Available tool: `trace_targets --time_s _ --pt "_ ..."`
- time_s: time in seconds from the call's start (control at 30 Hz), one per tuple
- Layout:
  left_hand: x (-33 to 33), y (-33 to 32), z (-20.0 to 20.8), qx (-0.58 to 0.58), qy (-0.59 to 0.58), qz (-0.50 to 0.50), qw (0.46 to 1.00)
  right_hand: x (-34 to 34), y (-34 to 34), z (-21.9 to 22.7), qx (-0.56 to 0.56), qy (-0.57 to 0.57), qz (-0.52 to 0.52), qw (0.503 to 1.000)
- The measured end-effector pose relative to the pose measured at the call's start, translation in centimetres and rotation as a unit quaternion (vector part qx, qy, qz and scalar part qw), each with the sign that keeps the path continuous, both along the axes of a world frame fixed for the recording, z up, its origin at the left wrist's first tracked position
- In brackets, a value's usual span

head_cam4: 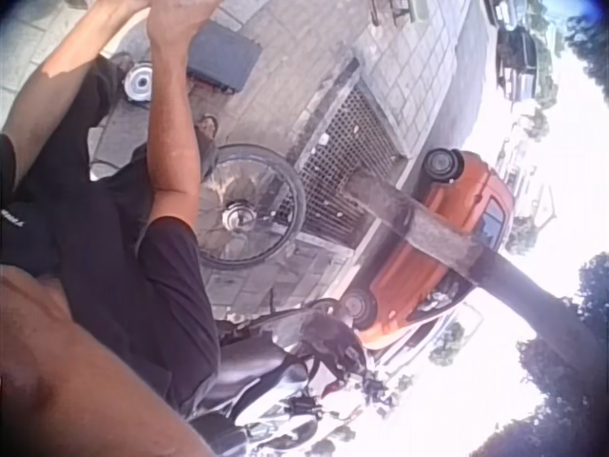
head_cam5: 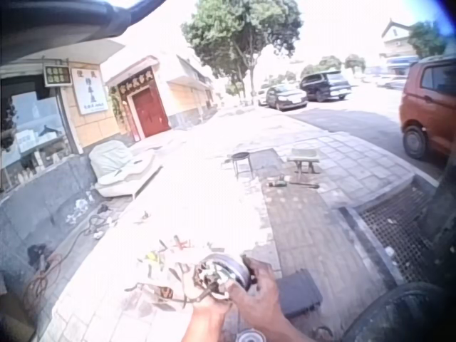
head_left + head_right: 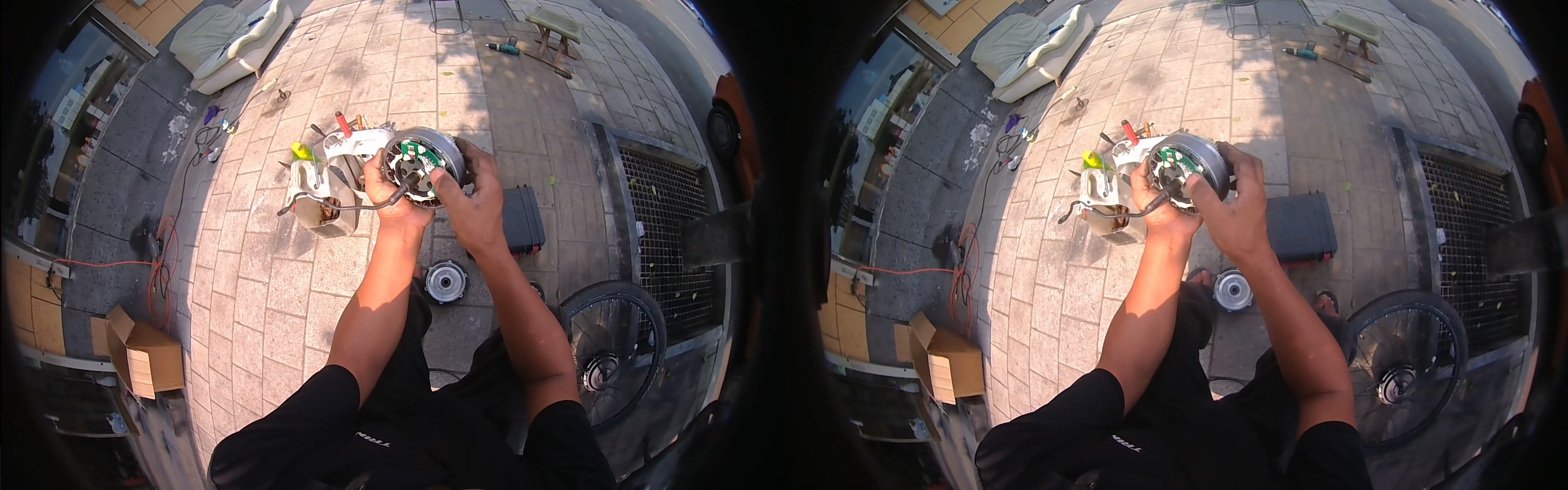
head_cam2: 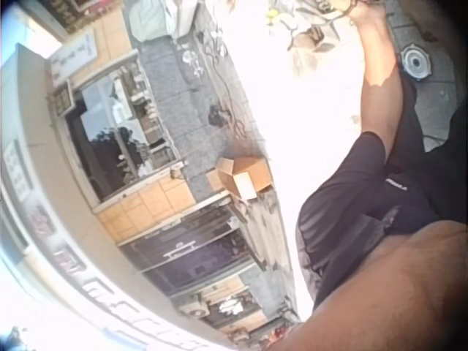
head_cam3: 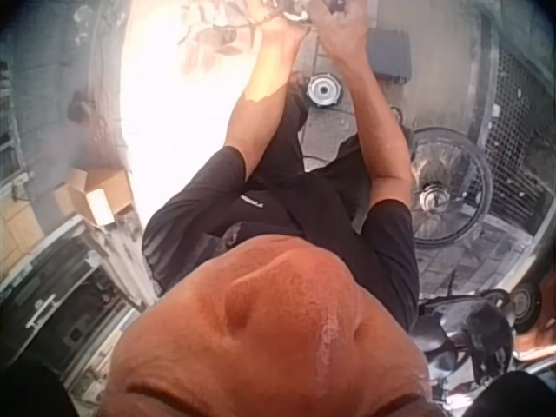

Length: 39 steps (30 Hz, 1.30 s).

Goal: The person holds a disassembled electric motor component, likely a stator, and rotates it to inspect the internal windings and structure. The person turns the object over in their hands to view different angles while sitting on the ground.

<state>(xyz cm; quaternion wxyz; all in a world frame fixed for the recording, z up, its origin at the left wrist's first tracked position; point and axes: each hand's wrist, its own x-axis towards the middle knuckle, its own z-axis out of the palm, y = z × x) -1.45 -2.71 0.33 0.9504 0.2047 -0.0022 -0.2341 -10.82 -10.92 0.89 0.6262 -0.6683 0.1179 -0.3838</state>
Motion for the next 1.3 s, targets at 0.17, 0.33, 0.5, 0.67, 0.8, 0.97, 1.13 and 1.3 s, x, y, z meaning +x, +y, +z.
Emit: trace_targets --time_s 0.17,0.33,0.5,0.67,0.8,0.97,1.13,1.3 --pt "0.3 0.2 -0.7 -0.003 -0.012 -0.008 1.000 0.2 -0.3 -0.1 0.002 -0.001 0.007 1.000" --pt "0.1 0.0 -0.7 -0.006 -0.012 0.004 1.000 0.3 -0.5 -0.2 0.009 0.005 0.004 1.000" --pt "-0.1 0.0 -0.6 -0.015 -0.014 -0.002 1.000 0.4 -0.9 -0.8 -0.002 -0.014 0.009 1.000" --pt "0.3 0.3 -1.1 -0.019 -0.022 -0.001 1.000 0.7 -1.2 -1.5 0.013 -0.030 0.038 0.999" --pt "0.1 0.5 -0.9 -0.024 -0.032 -0.006 0.999 0.8 -1.3 -1.9 0.046 -0.046 0.070 0.995" --pt "-0.1 1.0 -0.3 -0.029 0.002 -0.023 0.999 0.8 -1.6 -2.0 0.082 -0.060 0.113 0.988" --pt "0.0 1.0 -0.3 -0.032 -0.003 -0.022 0.999 0.7 -1.7 -2.0 0.078 -0.060 0.127 0.987" --pt "0.1 1.0 -0.5 -0.037 -0.007 -0.036 0.999 0.6 -1.8 -1.7 0.051 -0.044 0.113 0.991"
